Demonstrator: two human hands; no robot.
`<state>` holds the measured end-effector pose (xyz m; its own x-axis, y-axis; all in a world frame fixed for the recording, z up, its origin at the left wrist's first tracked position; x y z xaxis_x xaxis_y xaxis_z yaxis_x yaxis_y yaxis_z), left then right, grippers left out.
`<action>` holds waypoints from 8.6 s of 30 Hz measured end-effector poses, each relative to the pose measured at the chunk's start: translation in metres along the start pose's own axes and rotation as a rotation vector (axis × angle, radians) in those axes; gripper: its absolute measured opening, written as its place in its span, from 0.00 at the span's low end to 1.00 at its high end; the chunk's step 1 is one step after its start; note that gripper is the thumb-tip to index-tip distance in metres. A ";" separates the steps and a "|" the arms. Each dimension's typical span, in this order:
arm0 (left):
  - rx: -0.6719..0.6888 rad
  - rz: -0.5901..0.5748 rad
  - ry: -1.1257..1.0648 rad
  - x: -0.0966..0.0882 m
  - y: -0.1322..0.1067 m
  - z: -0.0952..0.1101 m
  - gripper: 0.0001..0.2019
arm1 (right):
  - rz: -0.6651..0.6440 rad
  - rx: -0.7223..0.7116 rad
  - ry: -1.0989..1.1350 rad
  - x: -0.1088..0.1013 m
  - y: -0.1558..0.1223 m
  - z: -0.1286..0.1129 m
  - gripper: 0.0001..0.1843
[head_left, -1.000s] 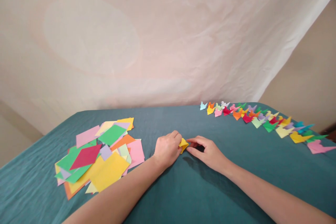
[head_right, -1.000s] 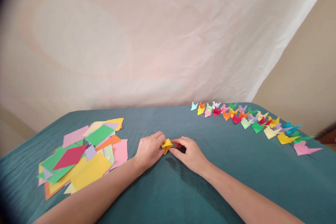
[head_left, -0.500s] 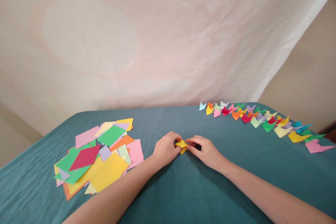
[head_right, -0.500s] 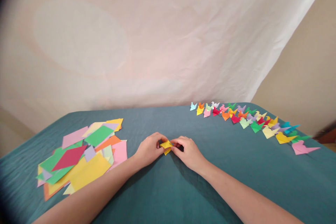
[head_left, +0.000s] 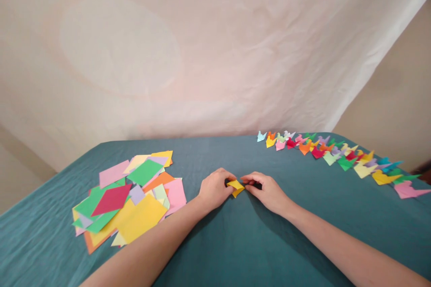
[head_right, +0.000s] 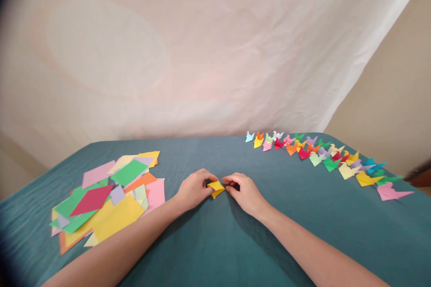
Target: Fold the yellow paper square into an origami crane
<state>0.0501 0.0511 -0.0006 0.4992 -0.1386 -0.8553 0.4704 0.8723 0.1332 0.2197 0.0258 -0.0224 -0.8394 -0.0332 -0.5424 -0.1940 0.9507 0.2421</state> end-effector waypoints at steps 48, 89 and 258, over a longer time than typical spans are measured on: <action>-0.019 -0.024 0.015 -0.003 0.001 -0.001 0.11 | -0.001 0.047 -0.267 0.006 0.008 -0.005 0.10; 0.081 -0.058 0.073 -0.007 0.000 0.003 0.11 | 0.054 0.060 -0.339 0.009 0.005 -0.007 0.06; 0.402 0.031 0.210 0.000 -0.003 0.004 0.06 | 0.108 -0.418 -0.817 0.010 -0.005 -0.029 0.07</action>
<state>0.0517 0.0470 0.0014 0.3784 0.0187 -0.9254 0.7236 0.6176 0.3083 0.1973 0.0115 -0.0061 -0.2750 0.4282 -0.8608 -0.4369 0.7419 0.5086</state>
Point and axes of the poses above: each hand's wrist, its own y-axis towards the middle knuckle, its own x-axis out of the palm, z = x × y, the point moved 3 cm from there along y, towards the middle knuckle
